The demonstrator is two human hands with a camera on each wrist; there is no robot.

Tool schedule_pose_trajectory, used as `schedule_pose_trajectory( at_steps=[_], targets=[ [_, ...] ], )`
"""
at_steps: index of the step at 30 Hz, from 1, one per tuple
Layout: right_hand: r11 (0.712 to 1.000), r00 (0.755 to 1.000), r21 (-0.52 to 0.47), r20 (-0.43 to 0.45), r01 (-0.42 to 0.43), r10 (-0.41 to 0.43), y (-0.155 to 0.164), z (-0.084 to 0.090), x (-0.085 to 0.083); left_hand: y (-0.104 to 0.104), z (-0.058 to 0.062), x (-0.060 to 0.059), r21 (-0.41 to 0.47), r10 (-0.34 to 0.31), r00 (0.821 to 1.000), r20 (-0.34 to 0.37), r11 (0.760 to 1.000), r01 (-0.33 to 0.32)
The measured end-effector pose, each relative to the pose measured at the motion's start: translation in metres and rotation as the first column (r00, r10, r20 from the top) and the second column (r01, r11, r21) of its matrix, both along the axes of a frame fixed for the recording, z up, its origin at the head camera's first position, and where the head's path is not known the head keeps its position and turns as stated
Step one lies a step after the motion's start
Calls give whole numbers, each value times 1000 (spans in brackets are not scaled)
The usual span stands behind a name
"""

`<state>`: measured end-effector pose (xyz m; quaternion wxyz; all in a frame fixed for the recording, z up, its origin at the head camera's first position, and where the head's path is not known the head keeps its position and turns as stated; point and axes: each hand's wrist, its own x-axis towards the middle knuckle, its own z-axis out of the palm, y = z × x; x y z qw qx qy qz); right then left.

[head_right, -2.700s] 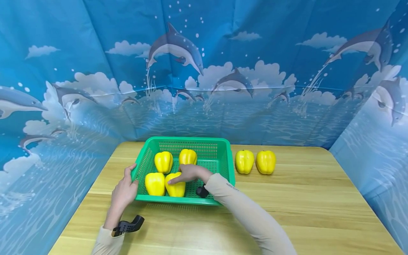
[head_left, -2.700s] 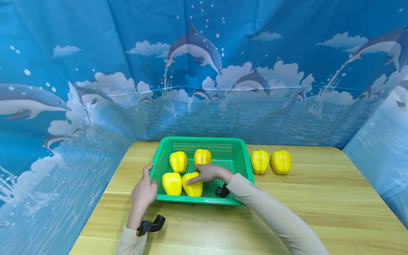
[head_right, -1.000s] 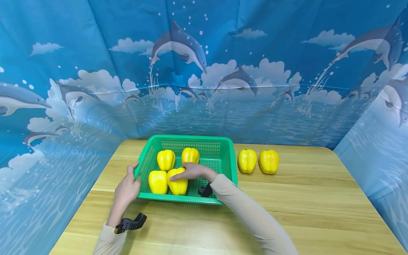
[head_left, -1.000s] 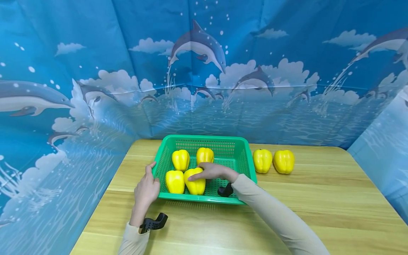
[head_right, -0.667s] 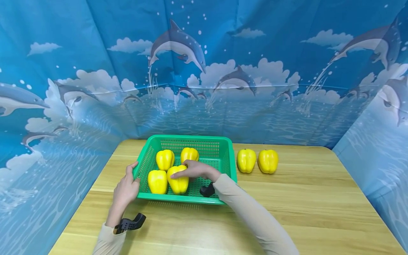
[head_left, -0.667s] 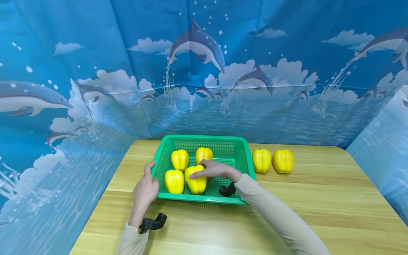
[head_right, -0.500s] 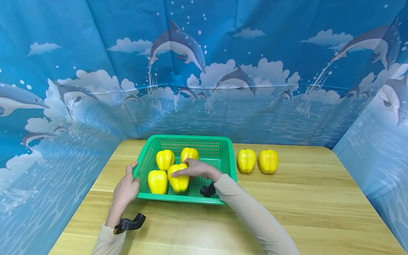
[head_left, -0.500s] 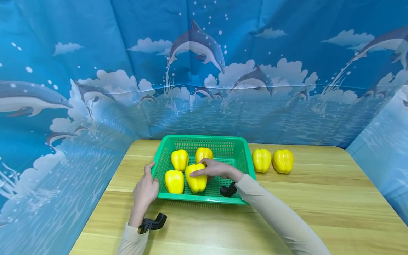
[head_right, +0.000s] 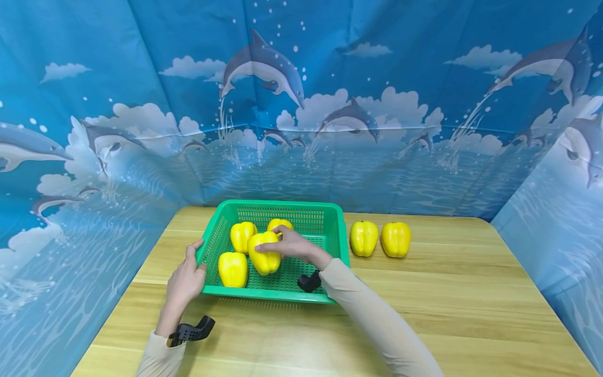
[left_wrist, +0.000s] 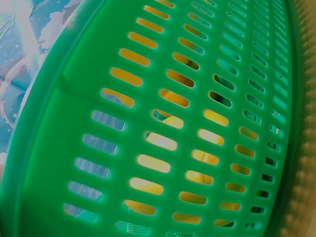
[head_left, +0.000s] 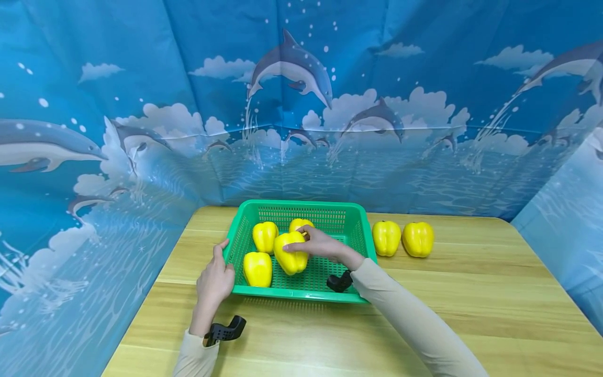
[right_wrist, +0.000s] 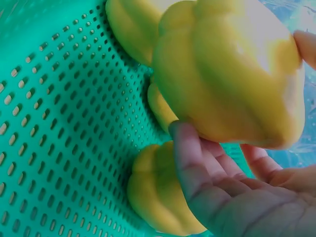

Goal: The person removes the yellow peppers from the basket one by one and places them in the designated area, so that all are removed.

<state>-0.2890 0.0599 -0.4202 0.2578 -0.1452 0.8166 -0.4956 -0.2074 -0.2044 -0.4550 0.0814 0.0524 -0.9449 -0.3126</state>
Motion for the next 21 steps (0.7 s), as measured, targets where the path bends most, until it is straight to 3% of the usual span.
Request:
schedule_pose_trajectory(
  at_steps=[4,13,21],
  targets=[
    [999,998,-12,-47,45,-46,0,3,1,0,0,0,2,-1,1000,-1,1000,1],
    [978,987,-160,-71,135,-147,4,9,1,0,1,0,6,-2,1000,1,1000,1],
    [959,975,-244,-132,145,-181,10,11,1,1,2,1,10,-10,1000,-2,1000,10]
  ],
)
